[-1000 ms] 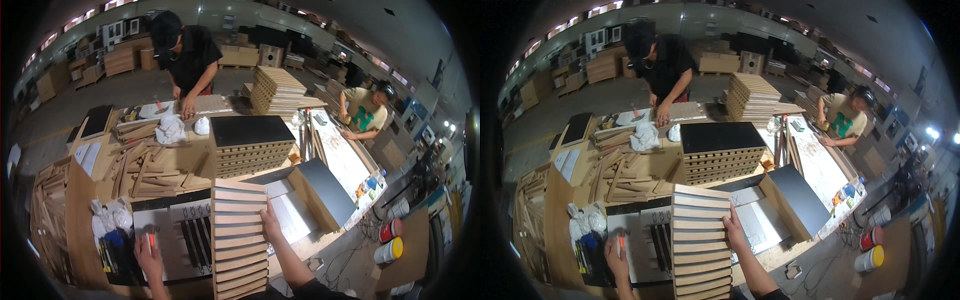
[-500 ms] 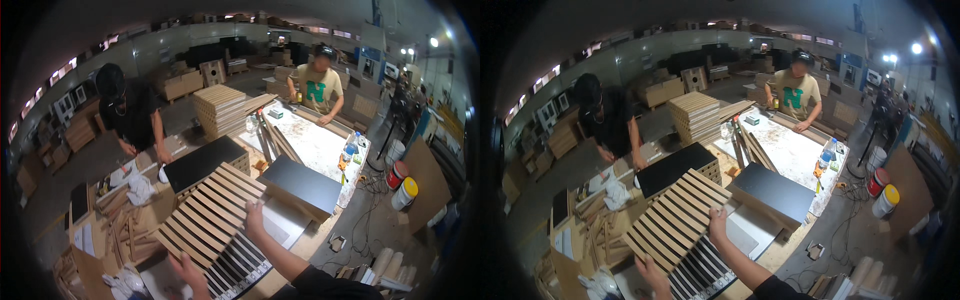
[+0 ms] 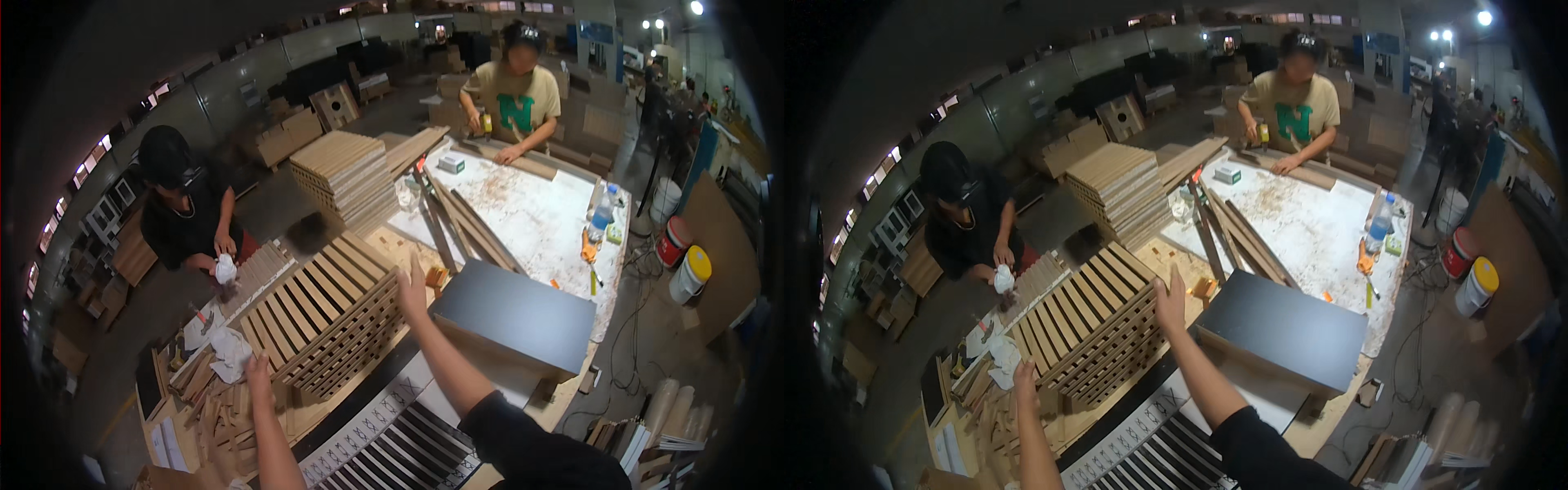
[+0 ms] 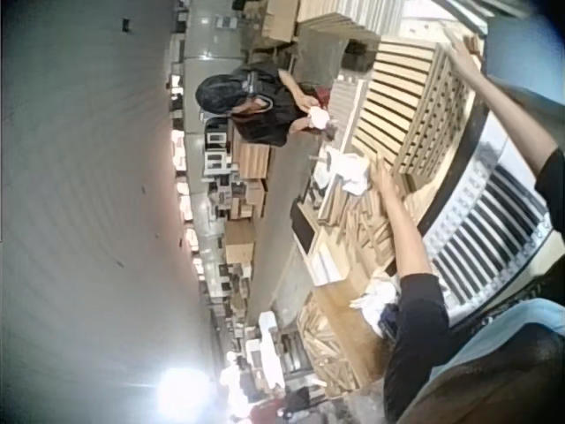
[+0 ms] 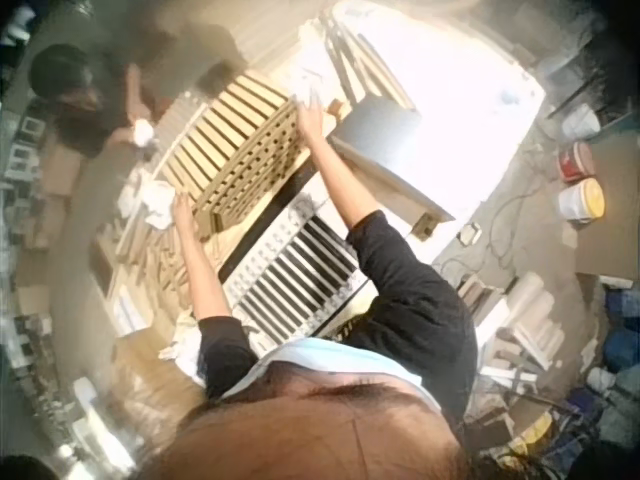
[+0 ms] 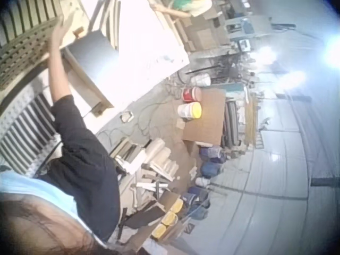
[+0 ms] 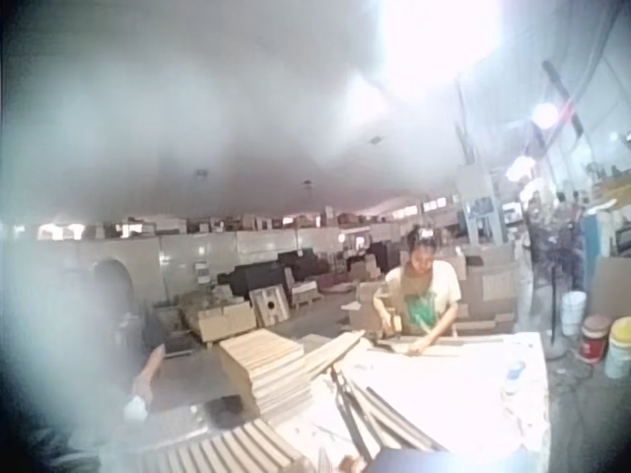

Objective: The person aligns a black panel onto a wooden frame and uses a pneumatic nailer to secure it, followed by hammering wooden slats into place to form a slatted structure.

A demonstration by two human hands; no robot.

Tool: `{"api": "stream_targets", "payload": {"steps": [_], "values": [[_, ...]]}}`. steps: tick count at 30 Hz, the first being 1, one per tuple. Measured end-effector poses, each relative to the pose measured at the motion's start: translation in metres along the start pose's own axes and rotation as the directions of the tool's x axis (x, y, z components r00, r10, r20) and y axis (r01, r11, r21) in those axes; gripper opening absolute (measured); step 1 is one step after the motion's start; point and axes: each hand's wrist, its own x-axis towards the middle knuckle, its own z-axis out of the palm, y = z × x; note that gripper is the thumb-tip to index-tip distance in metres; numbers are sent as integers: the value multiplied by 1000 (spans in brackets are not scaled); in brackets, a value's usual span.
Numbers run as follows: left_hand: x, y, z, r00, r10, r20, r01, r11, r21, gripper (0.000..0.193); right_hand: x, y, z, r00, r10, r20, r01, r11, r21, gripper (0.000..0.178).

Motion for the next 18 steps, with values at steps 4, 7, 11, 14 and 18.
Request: {"api": "stream_targets", "payload": {"steps": [4,7,11,14,18], "values": [[-25,22,30,960,-101,-261,127,988,85,54,36,19,-7,940,-84,330,-7,964,266,42],[-34,21,52,974,-7,-224,6,1000,-5,47,30,26,-2,943,-115,312,5,943,334,39],[-31,11,61,926,58,-373,-31,996,78,40,24,33,-14,943,-65,326,-82,905,417,41],[-24,-6,55,862,96,-497,-54,994,98,39,20,31,-21,934,33,357,-206,864,460,42],[-19,-12,46,877,62,-477,-42,998,52,41,19,37,-14,969,-163,183,89,930,357,41]]}}
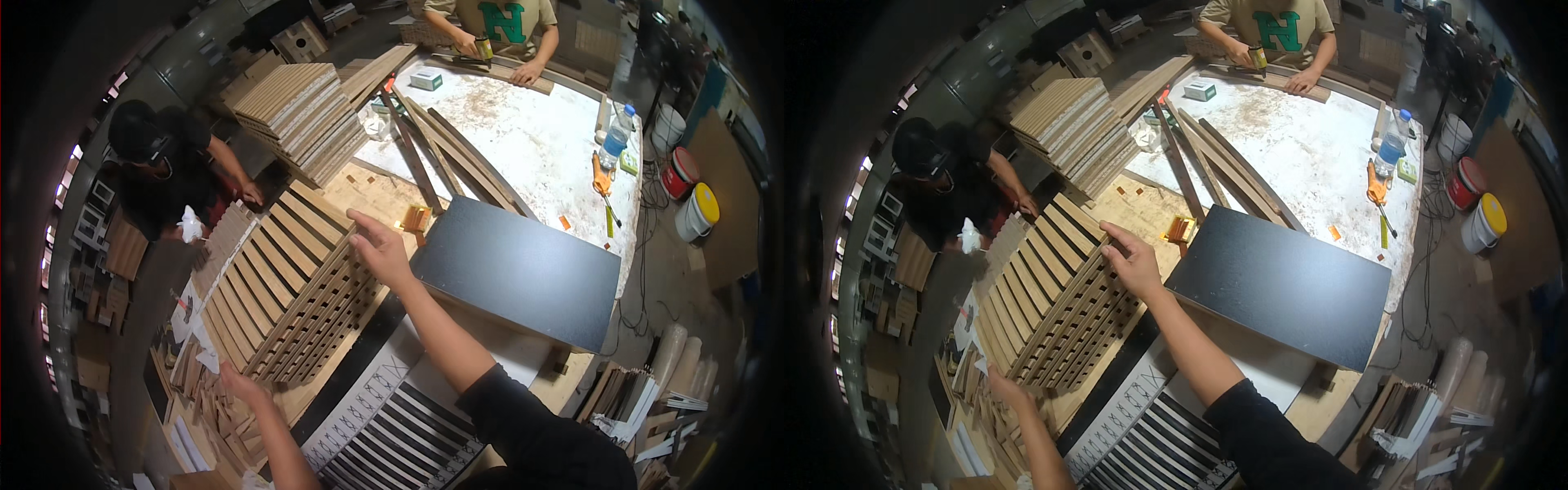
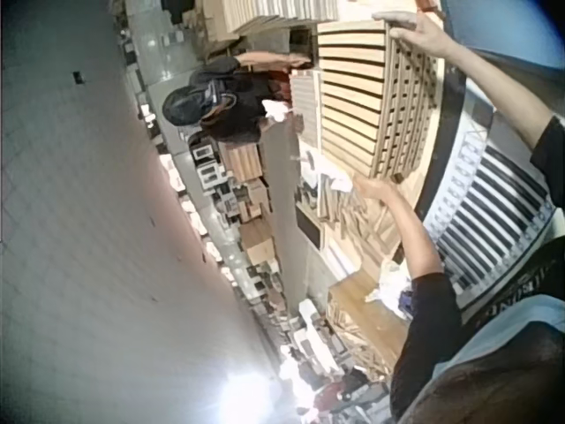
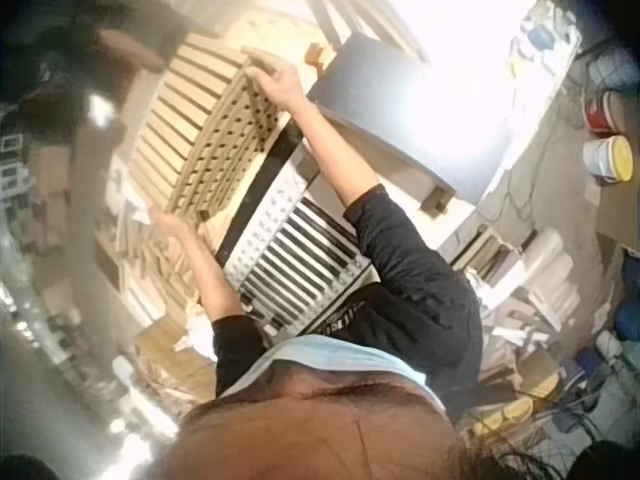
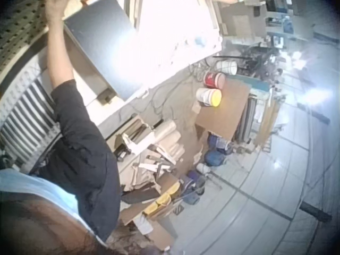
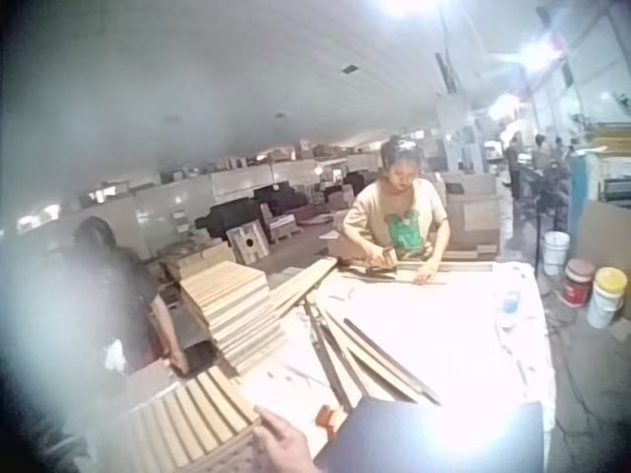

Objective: The person aligns a black panel onto a wooden frame and uses a pneumatic nailer to secure it, followed by hammering wooden slats into place to form a slatted structure.

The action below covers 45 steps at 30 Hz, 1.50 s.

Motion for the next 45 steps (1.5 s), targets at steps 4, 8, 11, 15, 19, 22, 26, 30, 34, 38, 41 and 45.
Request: {"api": "stream_targets", "payload": {"steps": [4,8,11,15,19,22,26,30,34,38,41,45], "values": [[-7,6,9,994,53,-99,-54,998,-6,44,-3,1,2,994,104,-40,-101,992,81,40],[-10,7,13,991,84,-108,-87,996,-23,44,-4,1,3,992,92,-86,-70,971,228,38],[-17,16,17,996,76,-45,-80,993,-86,43,-3,-1,0,991,123,-55,-104,957,272,40],[-1,6,-15,989,128,72,-139,975,175,45,-1,-2,4,992,130,5,-127,965,230,38],[-40,48,-16,988,52,145,-67,993,100,38,2,-12,-7,989,146,22,-147,986,81,40],[-43,58,-27,876,83,475,-205,956,210,33,3,-18,-11,982,186,33,-187,982,32,44],[-38,46,-33,925,84,372,-249,871,423,23,0,-19,-7,970,241,23,-241,970,-9,43],[-32,44,-36,936,66,347,-209,895,393,18,1,-21,-8,975,221,33,-220,975,-33,43],[-29,44,-37,933,22,358,-148,933,327,21,1,-13,-12,981,188,56,-185,981,-53,43],[-27,47,-37,937,-25,347,-96,940,327,23,1,-11,-12,981,185,56,-183,983,-32,44],[-25,44,-37,936,-62,347,-32,965,260,26,3,-10,-12,978,198,58,-199,980,6,44],[-23,38,-41,928,-47,369,-28,981,194,29,2,-12,-11,979,193,60,-193,981,-11,44]]}}
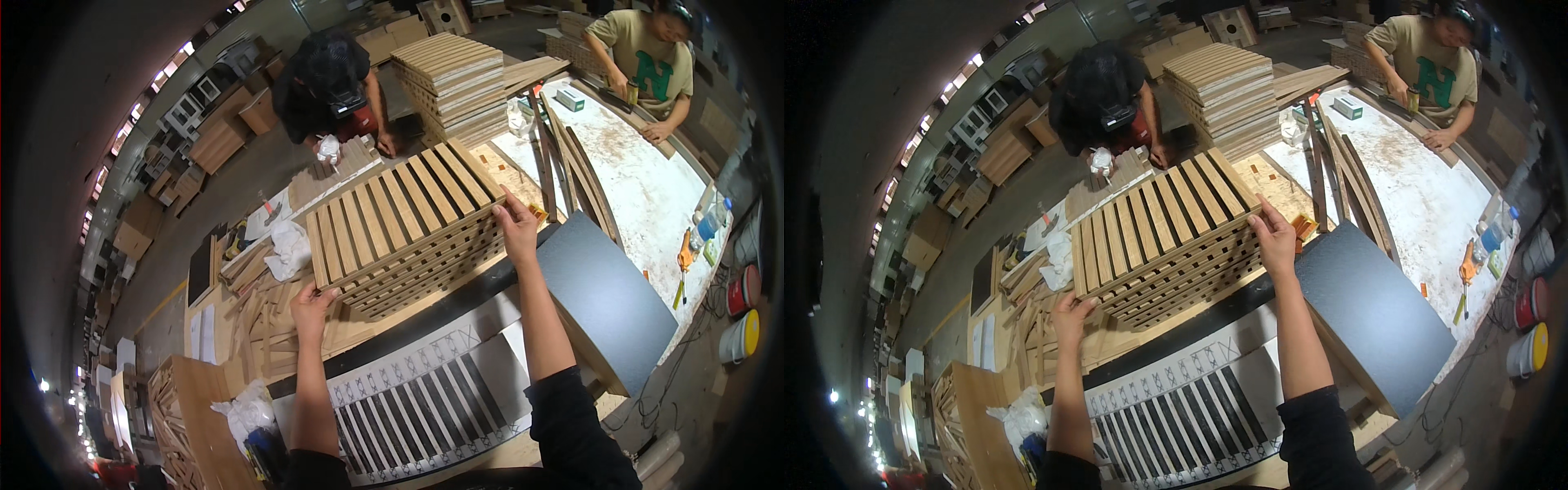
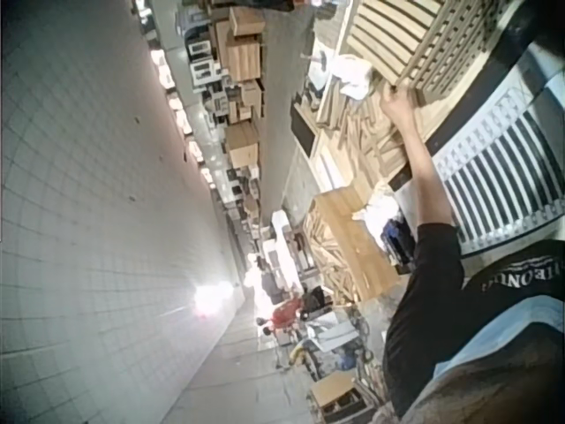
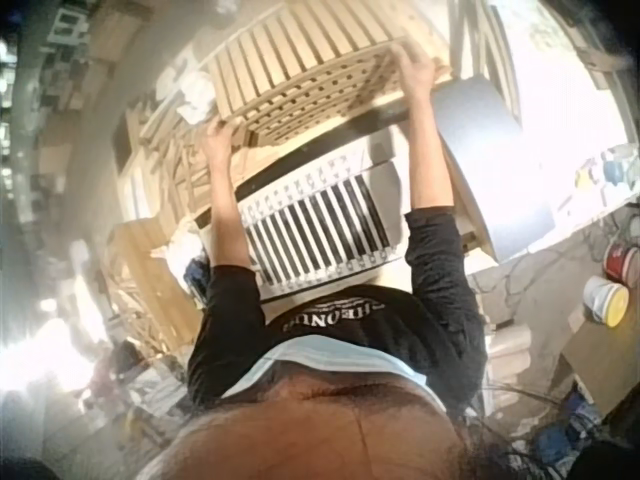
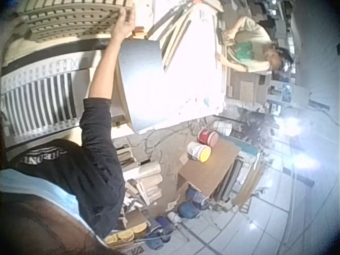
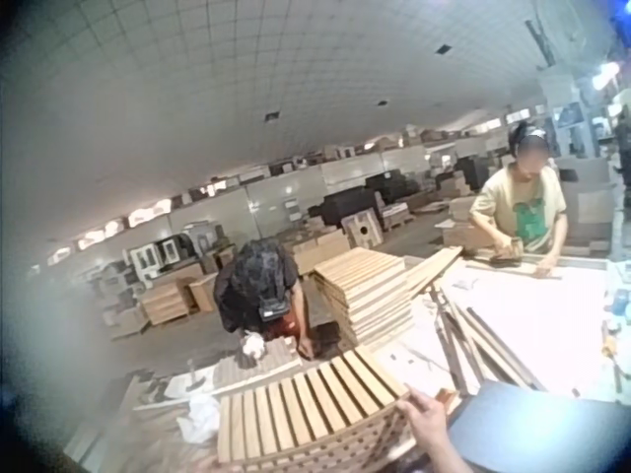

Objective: The person aligns a black panel onto a wooden frame and uses a pneumatic nailer to secure it, followed by hammering wooden slats into place to form a slatted structure.

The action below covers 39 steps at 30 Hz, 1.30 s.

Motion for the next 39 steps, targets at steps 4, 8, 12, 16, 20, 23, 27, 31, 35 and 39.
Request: {"api": "stream_targets", "payload": {"steps": [4,8,12,16,20,23,27,31,35,39], "values": [[-3,1,6,1000,23,3,-23,1000,2,28,0,-2,0,1000,24,-1,-24,999,-22,42],[-5,-4,9,999,26,-25,-25,999,33,25,-1,-7,3,999,47,10,-47,999,-1,43],[-5,1,12,999,12,-51,-7,997,83,21,4,-2,1,999,30,32,-33,994,103,48],[-3,3,10,998,13,-54,-8,996,94,20,3,-8,6,998,60,-8,-60,997,-57,52],[-3,7,9,997,-38,-64,48,985,166,17,3,-10,3,992,118,-44,-121,991,-52,50],[-4,5,7,995,-22,-95,42,974,221,16,1,-16,2,987,154,-35,-157,982,-108,50],[-3,-1,11,988,136,-74,-98,918,385,19,4,-1,-3,997,78,-17,-78,996,-32,51],[-1,2,1,986,154,-68,-100,860,500,19,5,1,2,999,45,21,-45,999,16,50],[-4,13,9,994,14,-105,16,960,279,16,5,-3,1,997,64,40,-64,998,-2,49],[0,6,9,998,-26,-62,39,972,232,13,4,-8,-9,994,107,18,-106,994,-9,48]]}}
